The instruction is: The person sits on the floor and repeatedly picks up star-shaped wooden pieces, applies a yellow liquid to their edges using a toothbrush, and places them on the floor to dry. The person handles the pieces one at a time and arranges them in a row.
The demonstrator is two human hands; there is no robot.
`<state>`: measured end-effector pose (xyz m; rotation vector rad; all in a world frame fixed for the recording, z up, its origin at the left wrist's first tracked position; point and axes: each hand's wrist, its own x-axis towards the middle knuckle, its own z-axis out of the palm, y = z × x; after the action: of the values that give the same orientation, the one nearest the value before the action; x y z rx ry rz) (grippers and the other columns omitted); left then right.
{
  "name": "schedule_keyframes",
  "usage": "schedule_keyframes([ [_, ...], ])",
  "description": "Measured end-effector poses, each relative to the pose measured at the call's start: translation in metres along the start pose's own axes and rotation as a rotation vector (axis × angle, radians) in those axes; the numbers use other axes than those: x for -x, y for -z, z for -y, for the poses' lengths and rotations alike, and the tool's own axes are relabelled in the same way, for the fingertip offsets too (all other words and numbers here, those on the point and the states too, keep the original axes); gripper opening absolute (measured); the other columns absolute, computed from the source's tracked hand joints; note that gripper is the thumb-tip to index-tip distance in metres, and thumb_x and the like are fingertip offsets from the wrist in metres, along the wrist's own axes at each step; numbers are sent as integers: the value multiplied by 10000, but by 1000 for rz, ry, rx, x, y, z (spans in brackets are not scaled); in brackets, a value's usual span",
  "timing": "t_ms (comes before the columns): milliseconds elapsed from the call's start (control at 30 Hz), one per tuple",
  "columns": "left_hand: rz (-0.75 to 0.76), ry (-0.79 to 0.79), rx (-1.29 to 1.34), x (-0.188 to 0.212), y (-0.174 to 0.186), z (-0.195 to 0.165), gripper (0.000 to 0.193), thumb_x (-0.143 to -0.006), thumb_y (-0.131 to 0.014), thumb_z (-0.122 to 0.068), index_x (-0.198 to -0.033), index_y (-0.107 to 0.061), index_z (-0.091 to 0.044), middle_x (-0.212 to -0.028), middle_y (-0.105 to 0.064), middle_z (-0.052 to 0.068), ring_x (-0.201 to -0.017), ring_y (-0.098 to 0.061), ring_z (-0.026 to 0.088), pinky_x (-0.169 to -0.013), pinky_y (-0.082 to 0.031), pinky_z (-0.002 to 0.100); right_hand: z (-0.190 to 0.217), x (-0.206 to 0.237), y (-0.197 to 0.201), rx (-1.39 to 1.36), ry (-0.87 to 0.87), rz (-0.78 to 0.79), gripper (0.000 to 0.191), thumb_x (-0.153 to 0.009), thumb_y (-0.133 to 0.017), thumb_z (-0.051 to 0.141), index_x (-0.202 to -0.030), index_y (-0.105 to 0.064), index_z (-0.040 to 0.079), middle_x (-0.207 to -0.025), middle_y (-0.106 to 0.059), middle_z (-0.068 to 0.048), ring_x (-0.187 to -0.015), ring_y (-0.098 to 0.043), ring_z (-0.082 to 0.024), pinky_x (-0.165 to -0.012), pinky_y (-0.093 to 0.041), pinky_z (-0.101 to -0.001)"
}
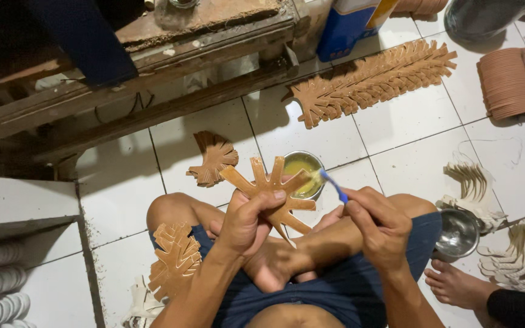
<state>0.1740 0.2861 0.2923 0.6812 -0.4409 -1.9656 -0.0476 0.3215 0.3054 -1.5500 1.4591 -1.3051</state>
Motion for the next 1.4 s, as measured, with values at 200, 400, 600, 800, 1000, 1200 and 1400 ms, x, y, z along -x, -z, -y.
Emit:
schedule_keyframes([
  [200,22,15,6,1,3,3,457,-895,-611,-44,-1314,-564,133,-1268,-690,202,-1090,-697,285,-1018,-541,427,-8,-3,-1,-6,-33,-17,218,-978,-625,-41,-1175,-718,-50,-844,-652,-71,-720,-565,-94,-625,-442,-229],
  [400,-19,-62,50,1,8,10,463,-944,-636,-64,-1367,-549,106,-1255,-673,188,-1145,-654,254,-1049,-516,423,-24,6,-3,-42,-139,14,235,-989,-616,-8,-1196,-721,-43,-839,-645,-36,-703,-568,-67,-611,-444,-211],
  [600,-68,-244,-11,-5,3,14,444,-1003,-624,-84,-1399,-541,99,-1258,-666,173,-1178,-640,240,-1052,-508,390,-23,8,4,-160,-145,-190,221,-1029,-600,-12,-1208,-725,-49,-792,-598,-44,-633,-450,-58,-552,-332,-207],
  [800,-82,-325,-47,-3,-13,22,416,-1023,-609,-62,-1401,-529,92,-1304,-649,175,-1183,-639,232,-1048,-510,362,-4,13,-6,-89,7,-19,227,-966,-629,-46,-1175,-717,-52,-821,-652,-52,-692,-558,-79,-603,-420,-224],
  [1000,-112,-313,-14,-4,-15,20,410,-1004,-606,-62,-1383,-538,79,-1309,-652,166,-1173,-647,230,-1036,-514,364,-2,2,-14,82,31,-82,235,-968,-650,-38,-1192,-719,-47,-814,-652,-53,-728,-604,-99,-638,-464,-243],
  [1200,-149,-331,79,-6,-1,17,397,-1016,-623,-77,-1368,-555,95,-1296,-649,181,-1173,-628,228,-1051,-494,381,-41,5,2,-192,-157,-267,213,-1048,-610,46,-1211,-713,-43,-835,-628,-18,-624,-454,-31,-553,-344,-193],
  [1400,-226,-288,83,-2,24,15,398,-982,-651,-71,-1327,-563,107,-1280,-654,166,-1176,-630,234,-1079,-479,392,-123,-17,-16,29,-95,69,198,-1032,-654,77,-1193,-732,-8,-853,-666,-46,-754,-576,-145,-645,-474,-295],
])
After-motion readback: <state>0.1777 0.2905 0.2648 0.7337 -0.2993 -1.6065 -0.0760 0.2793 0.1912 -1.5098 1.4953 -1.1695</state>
